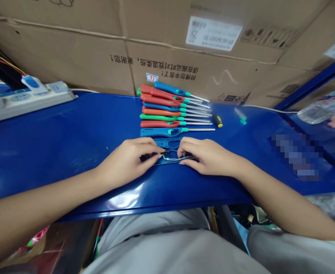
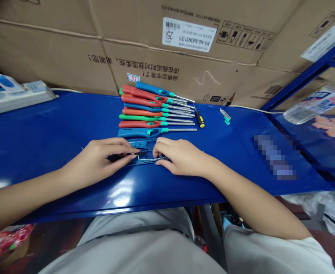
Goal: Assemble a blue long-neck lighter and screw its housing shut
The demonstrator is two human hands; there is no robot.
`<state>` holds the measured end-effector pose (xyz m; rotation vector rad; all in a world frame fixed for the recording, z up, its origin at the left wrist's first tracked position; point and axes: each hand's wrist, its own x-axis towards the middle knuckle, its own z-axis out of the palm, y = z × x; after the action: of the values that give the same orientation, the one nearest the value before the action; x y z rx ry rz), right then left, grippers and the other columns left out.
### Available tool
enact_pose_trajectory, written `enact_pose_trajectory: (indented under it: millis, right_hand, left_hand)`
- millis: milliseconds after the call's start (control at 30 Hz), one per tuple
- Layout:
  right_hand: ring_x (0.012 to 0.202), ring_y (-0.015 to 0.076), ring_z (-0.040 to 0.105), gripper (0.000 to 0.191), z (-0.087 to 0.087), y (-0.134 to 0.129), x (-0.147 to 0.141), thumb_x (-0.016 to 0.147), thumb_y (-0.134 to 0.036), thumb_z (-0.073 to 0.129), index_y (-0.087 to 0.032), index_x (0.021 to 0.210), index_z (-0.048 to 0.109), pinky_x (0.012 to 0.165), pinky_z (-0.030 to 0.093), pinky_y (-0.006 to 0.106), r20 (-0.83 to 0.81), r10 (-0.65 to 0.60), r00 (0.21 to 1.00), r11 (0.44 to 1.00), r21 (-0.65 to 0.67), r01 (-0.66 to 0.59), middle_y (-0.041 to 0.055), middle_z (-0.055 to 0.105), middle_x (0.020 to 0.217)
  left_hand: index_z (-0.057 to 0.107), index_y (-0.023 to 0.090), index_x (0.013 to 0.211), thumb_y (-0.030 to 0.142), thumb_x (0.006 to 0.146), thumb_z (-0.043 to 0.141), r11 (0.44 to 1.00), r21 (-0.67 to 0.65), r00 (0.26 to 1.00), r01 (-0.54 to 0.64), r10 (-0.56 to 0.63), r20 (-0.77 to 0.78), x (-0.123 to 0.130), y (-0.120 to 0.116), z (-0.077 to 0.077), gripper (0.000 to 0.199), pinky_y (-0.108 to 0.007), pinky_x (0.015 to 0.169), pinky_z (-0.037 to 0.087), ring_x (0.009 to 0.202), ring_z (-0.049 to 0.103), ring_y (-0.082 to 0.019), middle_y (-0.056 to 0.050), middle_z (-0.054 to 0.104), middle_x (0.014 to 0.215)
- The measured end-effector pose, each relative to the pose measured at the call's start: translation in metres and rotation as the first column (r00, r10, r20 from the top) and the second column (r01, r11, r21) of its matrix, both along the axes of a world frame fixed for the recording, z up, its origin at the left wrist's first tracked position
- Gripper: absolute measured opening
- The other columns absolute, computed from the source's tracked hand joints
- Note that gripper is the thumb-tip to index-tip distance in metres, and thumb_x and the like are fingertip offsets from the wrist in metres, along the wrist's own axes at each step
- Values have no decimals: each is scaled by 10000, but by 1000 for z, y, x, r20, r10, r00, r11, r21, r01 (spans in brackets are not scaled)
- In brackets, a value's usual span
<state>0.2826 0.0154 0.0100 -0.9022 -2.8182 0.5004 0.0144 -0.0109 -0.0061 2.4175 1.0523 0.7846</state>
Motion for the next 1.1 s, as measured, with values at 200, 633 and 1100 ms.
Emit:
enact_pose_trajectory:
  millis: [200, 633, 1100]
  right_hand:
    - [863, 183, 630, 77, 2, -2, -1, 969, -238, 624, -189, 1024, 604, 706, 427, 288, 20, -11, 1000, 999, -30, 11, 52, 670, 1052]
    - [800, 173, 595, 134, 4, -3, -2, 1001, -310, 582, -182, 1038, 567, 693, 410, 292, 57, -6, 998, 1000, -4, 6, 60, 646, 1047]
    - [827, 178, 608, 149, 3, 2, 0, 1055, -266, 471, -189, 1007, 590, 706, 410, 290, 44, 14, 999, 1000, 4, -15, 58, 656, 1007]
  left_hand:
    - [780, 190, 1111, 244, 987, 613, 1000, -12, 1000, -6, 6, 12, 1, -1, 0, 216, -286, 820, 569, 908, 725, -170, -51, 759, 1036]
    - [784, 196, 1108, 276, 986, 608, 999, -36, 1000, -9, 10, 27, 0, 0, 1, 229, -289, 790, 571, 896, 726, -181, -57, 758, 1036]
    - [785, 193, 1088, 260, 980, 618, 999, -30, 999, -24, 24, 24, 1, 1, 1, 210, -260, 723, 558, 832, 707, -156, -55, 754, 1012]
